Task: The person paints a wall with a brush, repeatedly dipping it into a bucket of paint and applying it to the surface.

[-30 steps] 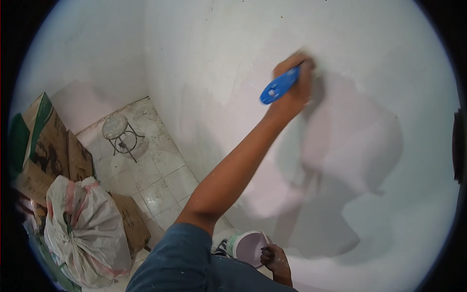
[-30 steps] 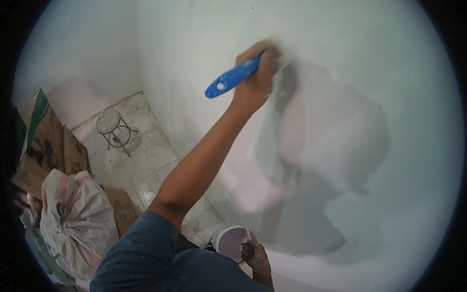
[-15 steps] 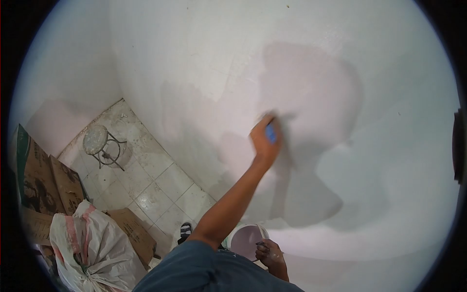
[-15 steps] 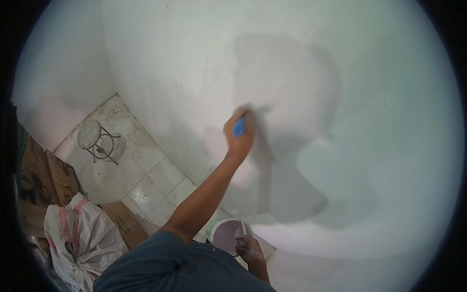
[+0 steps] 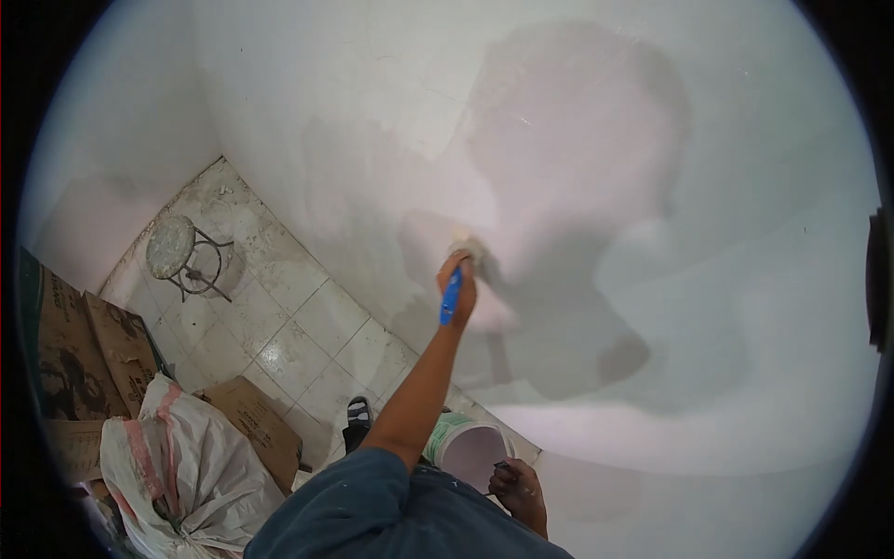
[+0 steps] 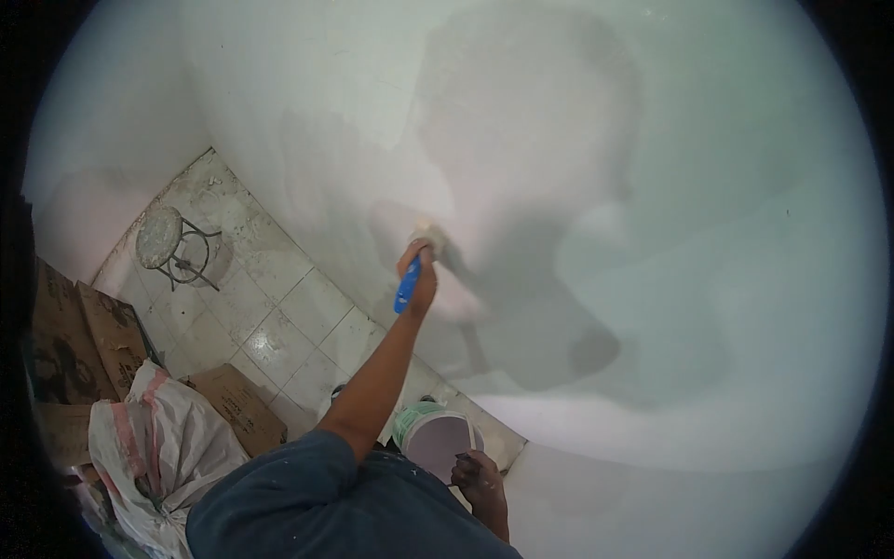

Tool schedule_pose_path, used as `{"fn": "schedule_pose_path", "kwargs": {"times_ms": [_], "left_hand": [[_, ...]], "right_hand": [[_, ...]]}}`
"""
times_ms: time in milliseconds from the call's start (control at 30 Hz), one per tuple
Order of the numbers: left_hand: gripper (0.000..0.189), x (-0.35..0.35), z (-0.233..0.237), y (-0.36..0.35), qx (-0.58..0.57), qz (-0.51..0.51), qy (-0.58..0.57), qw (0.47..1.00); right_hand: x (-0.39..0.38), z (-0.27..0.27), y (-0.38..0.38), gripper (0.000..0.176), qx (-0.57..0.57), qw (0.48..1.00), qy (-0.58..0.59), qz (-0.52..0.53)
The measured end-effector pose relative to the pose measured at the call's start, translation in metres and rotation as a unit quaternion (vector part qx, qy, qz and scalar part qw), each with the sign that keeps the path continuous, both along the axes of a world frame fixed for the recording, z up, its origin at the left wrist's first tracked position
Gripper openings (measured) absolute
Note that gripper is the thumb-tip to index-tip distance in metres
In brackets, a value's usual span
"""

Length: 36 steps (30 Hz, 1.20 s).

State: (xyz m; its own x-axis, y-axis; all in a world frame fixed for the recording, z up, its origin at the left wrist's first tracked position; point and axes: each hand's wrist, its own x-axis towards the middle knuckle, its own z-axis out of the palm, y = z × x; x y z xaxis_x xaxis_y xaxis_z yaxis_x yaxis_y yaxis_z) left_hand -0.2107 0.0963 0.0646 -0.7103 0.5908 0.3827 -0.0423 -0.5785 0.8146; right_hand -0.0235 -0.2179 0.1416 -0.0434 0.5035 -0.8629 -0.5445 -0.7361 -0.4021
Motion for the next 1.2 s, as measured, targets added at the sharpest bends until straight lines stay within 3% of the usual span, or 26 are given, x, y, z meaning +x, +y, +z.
{"fn": "schedule_pose_path", "kwargs": {"times_ms": [33, 100, 133, 167, 200, 267, 300, 333, 367, 400, 500, 533, 567, 600, 667, 700, 767, 800, 833, 867, 900, 933, 967, 1000, 1067, 1200], "left_hand": [[0.011, -0.004, -0.003, -0.007, -0.001, -0.002, -0.001, 1.000], [0.014, -0.008, -0.002, -0.012, -0.140, -0.025, -0.019, 0.990], [0.013, 0.014, 0.000, 0.013, -0.042, -0.016, -0.129, 0.991], [0.013, 0.015, 0.067, 0.004, -0.125, -0.063, -0.113, 0.984], [0.011, 0.021, 0.112, 0.016, -0.021, 0.062, 0.001, 0.998], [0.009, 0.013, 0.218, 0.024, 0.000, -0.044, -0.067, 0.997], [0.007, 0.003, 0.265, 0.019, 0.058, -0.127, -0.068, 0.988], [0.008, -0.007, 0.307, 0.013, 0.159, -0.060, 0.004, 0.985], [0.010, -0.011, 0.339, 0.011, 0.318, -0.025, -0.015, 0.948], [0.010, -0.023, 0.360, 0.002, 0.355, -0.088, 0.013, 0.931], [0.005, -0.041, 0.311, 0.062, 0.313, 0.107, 0.080, 0.940], [0.009, -0.049, 0.276, 0.060, 0.234, -0.066, -0.038, 0.969], [0.009, -0.054, 0.232, 0.070, 0.171, 0.040, 0.015, 0.984], [0.011, -0.068, 0.200, 0.065, 0.138, -0.011, -0.049, 0.989], [0.016, -0.088, 0.131, 0.049, 0.053, -0.008, -0.043, 0.998], [0.018, -0.096, 0.111, 0.036, -0.012, -0.028, -0.067, 0.997], [0.015, -0.098, 0.090, 0.042, -0.012, -0.055, -0.079, 0.995], [0.013, -0.102, 0.088, 0.046, -0.019, -0.088, -0.094, 0.992], [0.014, -0.096, 0.137, 0.040, 0.020, -0.078, -0.092, 0.993], [0.015, -0.100, 0.160, 0.060, 0.007, -0.029, 0.051, 0.998], [0.016, -0.113, 0.200, 0.065, 0.101, 0.133, 0.215, 0.962], [0.017, -0.123, 0.244, 0.050, 0.043, -0.114, 0.069, 0.990], [0.017, -0.130, 0.277, 0.043, 0.097, -0.134, 0.042, 0.985], [0.015, -0.137, 0.291, 0.051, 0.209, -0.067, 0.084, 0.972], [0.013, -0.150, 0.301, 0.052, 0.208, -0.082, 0.161, 0.961], [0.012, -0.157, 0.213, 0.084, 0.219, -0.074, 0.225, 0.946]], "right_hand": [[-0.001, 0.001, -0.001, 0.033, -0.001, 1.000, -0.001, -0.002], [-0.003, 0.002, -0.002, 0.033, -0.012, 1.000, 0.000, -0.009], [-0.005, 0.001, 0.000, 0.033, -0.009, 1.000, 0.002, -0.011], [-0.005, -0.001, -0.001, 0.033, -0.003, 1.000, 0.008, -0.014], [-0.005, -0.003, -0.003, 0.033, 0.003, 1.000, 0.014, -0.016], [-0.008, -0.004, -0.002, 0.032, 0.009, 1.000, 0.004, -0.008], [-0.008, -0.002, 0.001, 0.032, 0.015, 1.000, -0.006, 0.001], [-0.008, -0.002, 0.001, 0.032, 0.018, 1.000, -0.010, 0.004], [-0.008, -0.002, 0.001, 0.031, 0.018, 1.000, 0.003, -0.003], [-0.009, -0.003, 0.002, 0.030, 0.016, 1.000, 0.016, -0.009], [-0.014, 0.001, 0.007, 0.028, -0.004, 1.000, -0.009, -0.016], [-0.014, 0.000, 0.005, 0.028, -0.011, 1.000, 0.003, -0.028], [-0.013, -0.002, 0.007, 0.028, -0.013, 1.000, 0.007, -0.027], [-0.012, -0.005, 0.008, 0.028, -0.004, 1.000, 0.009, -0.018], [-0.015, -0.003, 0.000, 0.029, 0.003, 1.000, 0.010, -0.012], [-0.019, 0.003, 0.003, 0.029, 0.004, 1.000, 0.008, -0.016], [-0.021, 0.004, 0.008, 0.030, 0.015, 1.000, 0.010, -0.013], [-0.017, -0.003, 0.005, 0.030, 0.036, 0.999, 0.029, -0.013], [-0.016, -0.008, 0.005, 0.031, 0.056, 0.997, 0.048, -0.013], [-0.019, -0.008, 0.006, 0.031, 0.056, 0.997, 0.052, -0.013], [-0.021, -0.007, 0.007, 0.027, 0.054, 0.997, 0.046, -0.014], [-0.022, -0.005, 0.008, 0.024, 0.053, 0.998, 0.040, -0.015], [-0.023, -0.004, 0.008, 0.024, 0.053, 0.998, 0.042, -0.015], [-0.025, -0.003, 0.009, 0.027, 0.036, 0.999, 0.028, -0.014], [-0.024, -0.011, 0.008, 0.031, 0.017, 0.999, 0.022, -0.017], [-0.022, -0.026, 0.006, 0.026, 0.004, 0.999, 0.015, -0.034]]}}
